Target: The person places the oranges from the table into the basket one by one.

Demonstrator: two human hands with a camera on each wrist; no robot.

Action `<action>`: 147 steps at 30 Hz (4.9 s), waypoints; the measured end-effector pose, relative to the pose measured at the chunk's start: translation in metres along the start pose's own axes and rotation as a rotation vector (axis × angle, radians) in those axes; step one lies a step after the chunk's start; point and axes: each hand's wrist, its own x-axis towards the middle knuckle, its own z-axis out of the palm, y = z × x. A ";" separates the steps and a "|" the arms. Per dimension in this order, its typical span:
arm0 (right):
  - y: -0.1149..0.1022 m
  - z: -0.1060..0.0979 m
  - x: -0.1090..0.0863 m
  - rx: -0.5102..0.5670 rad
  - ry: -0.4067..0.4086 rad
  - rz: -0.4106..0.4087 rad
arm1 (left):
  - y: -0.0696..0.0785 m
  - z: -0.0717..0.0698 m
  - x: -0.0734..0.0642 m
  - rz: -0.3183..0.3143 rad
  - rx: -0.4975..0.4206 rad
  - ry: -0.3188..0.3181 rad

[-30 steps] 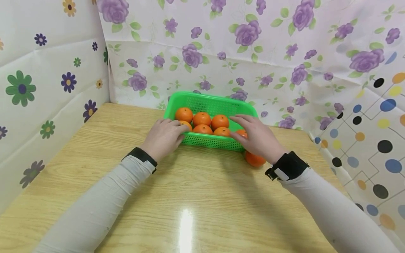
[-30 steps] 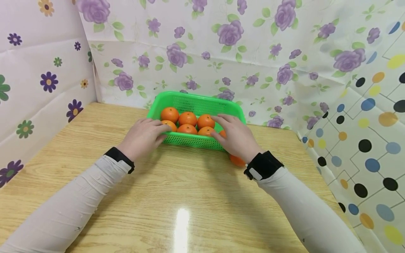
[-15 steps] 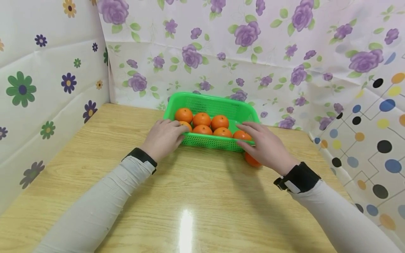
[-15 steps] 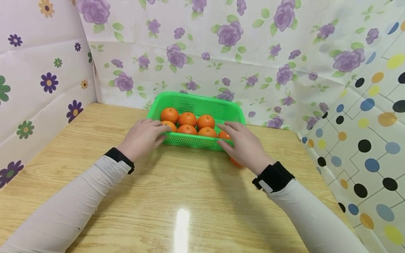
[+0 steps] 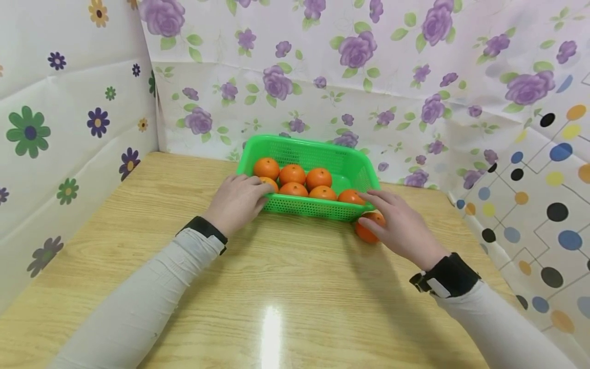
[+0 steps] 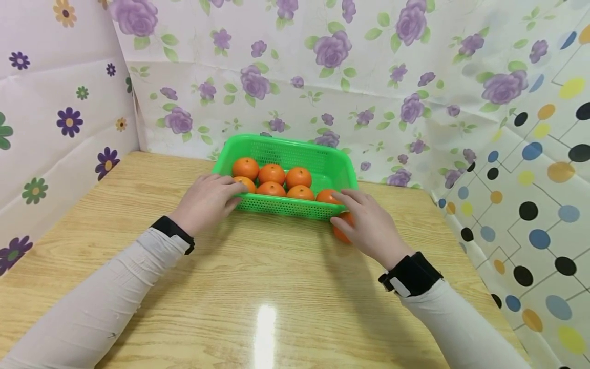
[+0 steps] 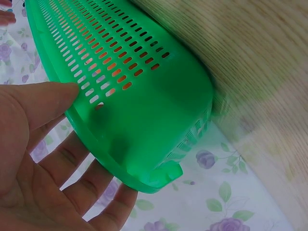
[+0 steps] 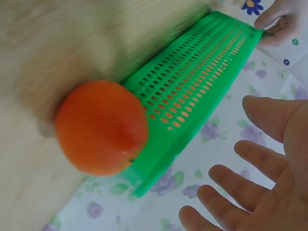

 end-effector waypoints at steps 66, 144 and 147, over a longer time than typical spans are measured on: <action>0.032 0.037 -0.021 0.049 -0.081 -0.008 | 0.001 0.000 -0.001 -0.004 0.008 0.007; 0.039 0.052 -0.007 -0.015 -0.035 -0.003 | 0.001 0.001 -0.001 -0.017 -0.002 0.007; 0.040 0.052 -0.007 -0.015 -0.036 -0.001 | 0.001 0.001 -0.001 -0.013 -0.002 0.011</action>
